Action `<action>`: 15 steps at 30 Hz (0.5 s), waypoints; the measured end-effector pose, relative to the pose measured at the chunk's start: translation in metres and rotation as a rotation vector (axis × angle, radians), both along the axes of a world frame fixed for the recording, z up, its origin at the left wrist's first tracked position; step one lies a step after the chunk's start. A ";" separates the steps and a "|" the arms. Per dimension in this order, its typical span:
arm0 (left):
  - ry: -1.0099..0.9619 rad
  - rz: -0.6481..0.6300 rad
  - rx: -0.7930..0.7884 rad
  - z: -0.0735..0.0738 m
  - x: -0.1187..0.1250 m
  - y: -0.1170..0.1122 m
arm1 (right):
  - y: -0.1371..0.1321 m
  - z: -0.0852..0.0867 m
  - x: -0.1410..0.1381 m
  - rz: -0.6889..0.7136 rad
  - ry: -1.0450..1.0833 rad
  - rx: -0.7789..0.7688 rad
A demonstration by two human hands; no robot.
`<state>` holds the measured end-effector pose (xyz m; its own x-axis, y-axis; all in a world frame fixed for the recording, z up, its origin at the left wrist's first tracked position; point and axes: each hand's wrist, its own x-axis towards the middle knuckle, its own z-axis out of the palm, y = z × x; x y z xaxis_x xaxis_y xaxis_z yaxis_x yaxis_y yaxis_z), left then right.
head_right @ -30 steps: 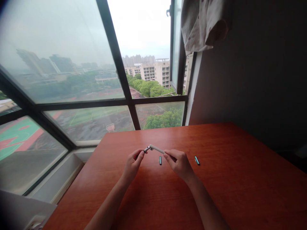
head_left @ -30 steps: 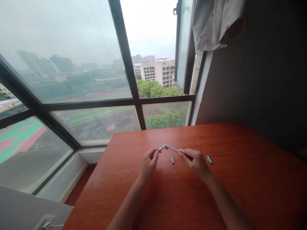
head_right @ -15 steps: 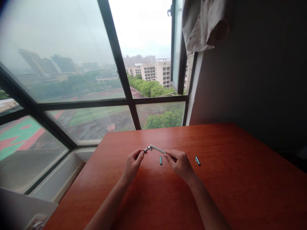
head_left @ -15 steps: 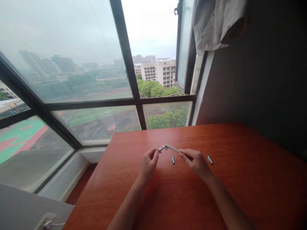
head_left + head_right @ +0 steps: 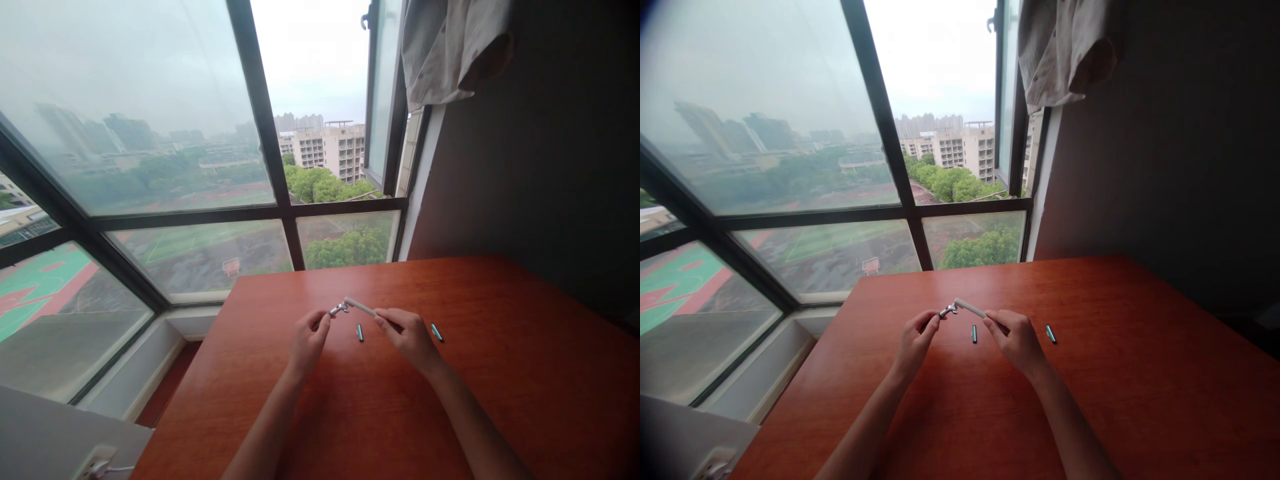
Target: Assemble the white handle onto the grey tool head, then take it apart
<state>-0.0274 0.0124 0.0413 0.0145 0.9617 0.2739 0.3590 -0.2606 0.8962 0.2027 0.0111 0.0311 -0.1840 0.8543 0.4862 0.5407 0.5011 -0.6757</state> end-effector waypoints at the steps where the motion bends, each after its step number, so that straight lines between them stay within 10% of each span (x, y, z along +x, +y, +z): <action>1: -0.001 0.009 0.002 0.001 0.000 0.000 | 0.000 0.001 0.000 0.011 0.001 -0.001; 15: 0.027 0.036 0.019 0.000 -0.002 0.001 | 0.000 0.001 0.001 0.047 -0.006 0.034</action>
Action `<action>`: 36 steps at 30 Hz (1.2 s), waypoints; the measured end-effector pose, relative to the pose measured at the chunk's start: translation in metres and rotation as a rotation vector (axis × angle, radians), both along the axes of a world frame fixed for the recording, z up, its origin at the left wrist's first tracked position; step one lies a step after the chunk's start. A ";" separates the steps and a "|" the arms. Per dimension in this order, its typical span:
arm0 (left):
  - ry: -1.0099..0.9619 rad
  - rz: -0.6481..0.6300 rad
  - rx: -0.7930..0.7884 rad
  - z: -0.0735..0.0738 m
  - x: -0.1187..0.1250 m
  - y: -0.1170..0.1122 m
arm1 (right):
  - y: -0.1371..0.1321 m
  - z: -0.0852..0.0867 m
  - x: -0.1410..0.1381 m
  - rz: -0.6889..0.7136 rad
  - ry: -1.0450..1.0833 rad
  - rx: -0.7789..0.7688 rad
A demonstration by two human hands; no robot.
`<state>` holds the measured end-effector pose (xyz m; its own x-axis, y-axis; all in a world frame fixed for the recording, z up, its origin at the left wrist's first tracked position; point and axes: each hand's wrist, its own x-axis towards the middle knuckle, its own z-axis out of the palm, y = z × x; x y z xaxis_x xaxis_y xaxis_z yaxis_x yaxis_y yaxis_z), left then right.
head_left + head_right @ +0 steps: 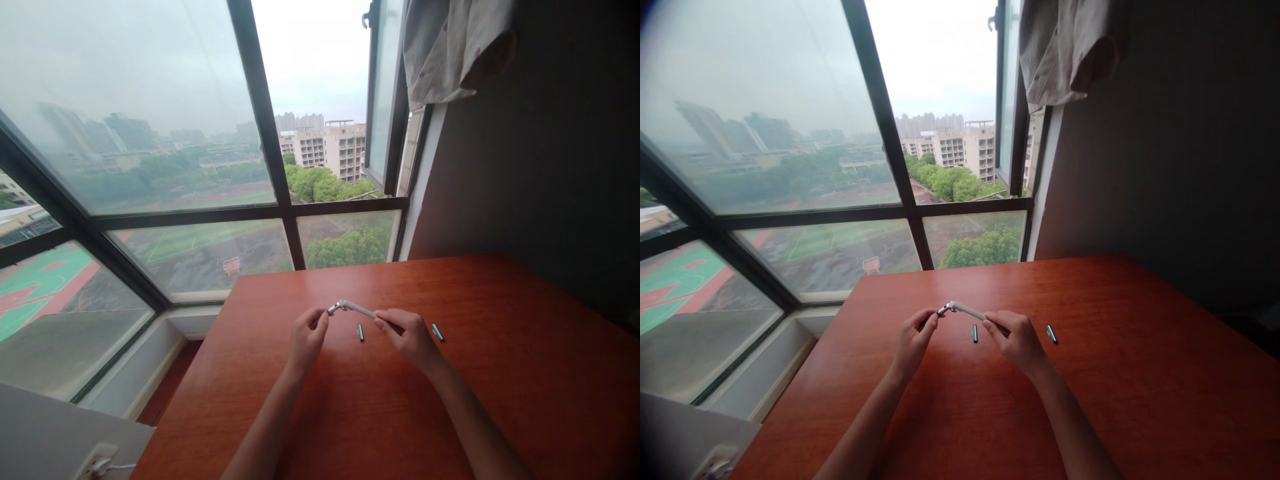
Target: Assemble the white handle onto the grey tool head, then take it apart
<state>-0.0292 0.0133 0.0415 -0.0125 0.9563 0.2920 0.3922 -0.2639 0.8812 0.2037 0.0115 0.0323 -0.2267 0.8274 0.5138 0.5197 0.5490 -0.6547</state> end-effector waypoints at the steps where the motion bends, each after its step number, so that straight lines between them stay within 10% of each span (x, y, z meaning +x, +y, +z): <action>1: 0.003 -0.001 0.003 0.000 0.000 0.000 | 0.000 0.000 0.000 -0.001 -0.003 0.000; 36: 0.000 -0.030 0.029 0.003 0.004 -0.003 | 0.001 -0.004 -0.004 -0.100 0.000 0.004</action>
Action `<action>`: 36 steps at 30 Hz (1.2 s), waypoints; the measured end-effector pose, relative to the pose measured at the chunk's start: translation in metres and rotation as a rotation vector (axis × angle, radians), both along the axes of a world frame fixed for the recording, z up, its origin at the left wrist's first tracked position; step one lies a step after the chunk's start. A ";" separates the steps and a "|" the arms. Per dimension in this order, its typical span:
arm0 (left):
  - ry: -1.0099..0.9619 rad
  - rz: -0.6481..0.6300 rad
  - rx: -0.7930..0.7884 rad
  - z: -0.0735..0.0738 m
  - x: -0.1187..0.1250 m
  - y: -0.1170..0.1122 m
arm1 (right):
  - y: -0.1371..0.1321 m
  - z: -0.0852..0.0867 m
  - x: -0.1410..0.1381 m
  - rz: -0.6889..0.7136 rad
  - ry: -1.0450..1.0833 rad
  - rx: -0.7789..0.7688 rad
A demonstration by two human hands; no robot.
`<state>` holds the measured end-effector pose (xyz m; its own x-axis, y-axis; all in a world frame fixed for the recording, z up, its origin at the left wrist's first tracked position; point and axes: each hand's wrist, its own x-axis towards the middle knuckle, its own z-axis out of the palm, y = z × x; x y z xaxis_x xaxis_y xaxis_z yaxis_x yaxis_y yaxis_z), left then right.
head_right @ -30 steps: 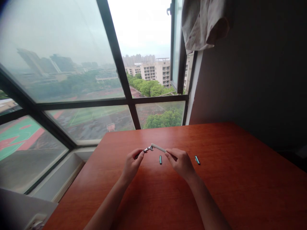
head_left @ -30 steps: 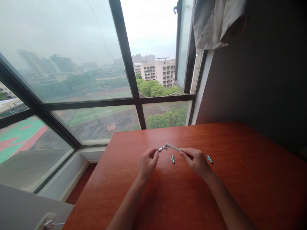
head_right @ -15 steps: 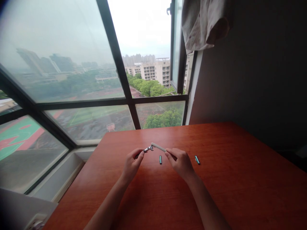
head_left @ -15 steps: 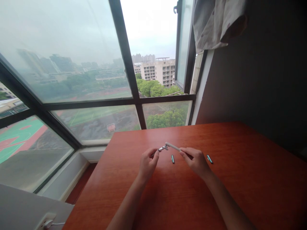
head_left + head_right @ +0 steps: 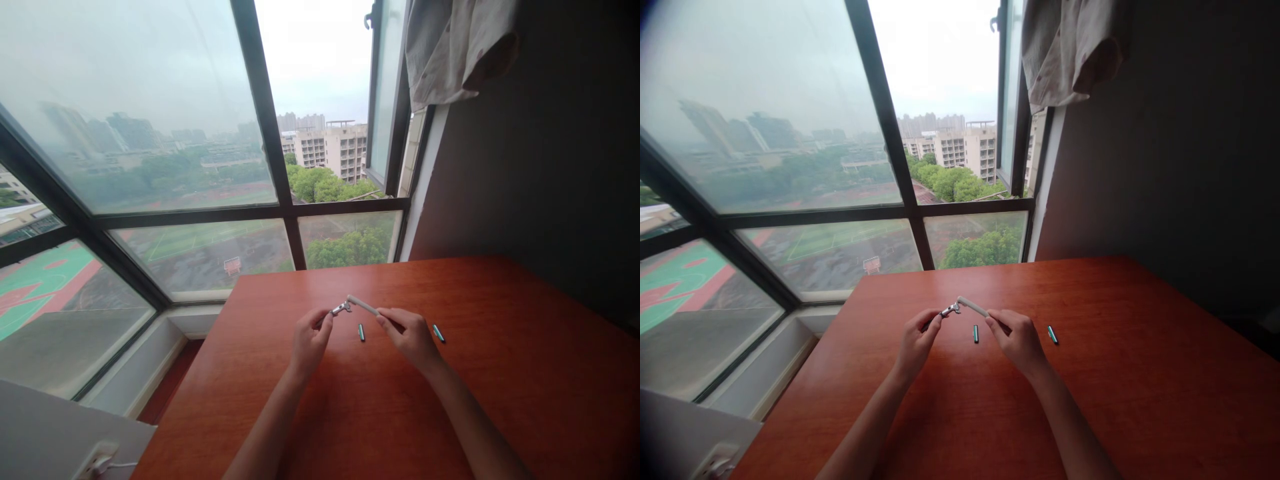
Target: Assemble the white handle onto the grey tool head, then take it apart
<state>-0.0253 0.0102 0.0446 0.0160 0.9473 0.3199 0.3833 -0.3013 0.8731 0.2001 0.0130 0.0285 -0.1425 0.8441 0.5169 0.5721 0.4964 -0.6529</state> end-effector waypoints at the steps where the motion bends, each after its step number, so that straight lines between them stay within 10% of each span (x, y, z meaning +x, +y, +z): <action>1: -0.002 0.009 -0.004 0.000 0.000 0.000 | 0.000 0.000 0.000 0.004 0.004 -0.002; 36: -0.045 -0.005 -0.040 -0.002 0.000 0.001 | -0.004 0.006 -0.001 0.051 0.022 -0.020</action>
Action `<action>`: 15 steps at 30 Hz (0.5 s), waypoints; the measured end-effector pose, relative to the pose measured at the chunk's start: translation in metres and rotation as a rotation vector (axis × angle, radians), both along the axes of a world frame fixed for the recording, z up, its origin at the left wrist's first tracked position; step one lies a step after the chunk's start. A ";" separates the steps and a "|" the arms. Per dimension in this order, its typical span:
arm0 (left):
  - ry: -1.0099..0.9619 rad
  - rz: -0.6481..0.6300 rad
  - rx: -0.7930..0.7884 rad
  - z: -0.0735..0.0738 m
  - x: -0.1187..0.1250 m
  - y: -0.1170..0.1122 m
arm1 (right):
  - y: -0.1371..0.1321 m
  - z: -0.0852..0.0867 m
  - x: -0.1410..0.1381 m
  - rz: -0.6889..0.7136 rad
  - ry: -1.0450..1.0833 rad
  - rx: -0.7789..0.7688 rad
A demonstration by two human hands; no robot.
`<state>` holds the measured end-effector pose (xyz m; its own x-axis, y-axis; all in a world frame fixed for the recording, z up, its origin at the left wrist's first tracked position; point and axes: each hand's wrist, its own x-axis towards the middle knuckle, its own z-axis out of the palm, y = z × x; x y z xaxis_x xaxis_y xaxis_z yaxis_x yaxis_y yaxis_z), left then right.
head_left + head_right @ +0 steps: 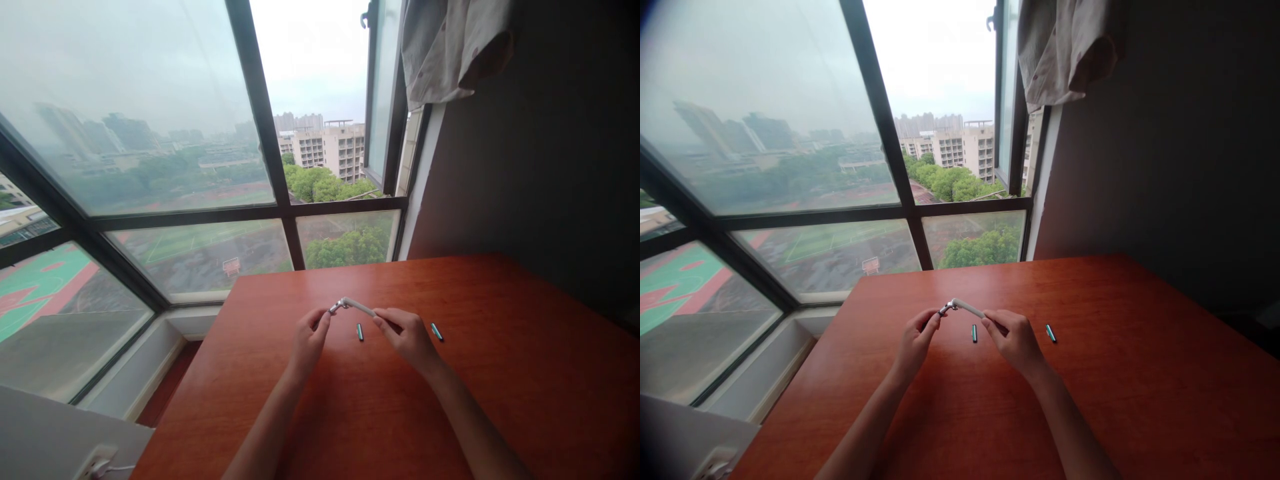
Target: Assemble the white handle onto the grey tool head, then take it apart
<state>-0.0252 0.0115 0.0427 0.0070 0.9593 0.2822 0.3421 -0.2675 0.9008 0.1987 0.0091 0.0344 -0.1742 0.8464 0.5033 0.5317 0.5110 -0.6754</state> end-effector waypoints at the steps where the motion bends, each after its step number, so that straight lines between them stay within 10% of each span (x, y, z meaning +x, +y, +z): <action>1: -0.005 -0.015 0.001 0.000 0.001 0.000 | 0.000 0.000 0.000 -0.008 0.010 0.003; 15: -0.176 -0.039 -0.034 -0.008 0.001 0.003 | -0.002 -0.001 -0.002 0.039 0.072 -0.003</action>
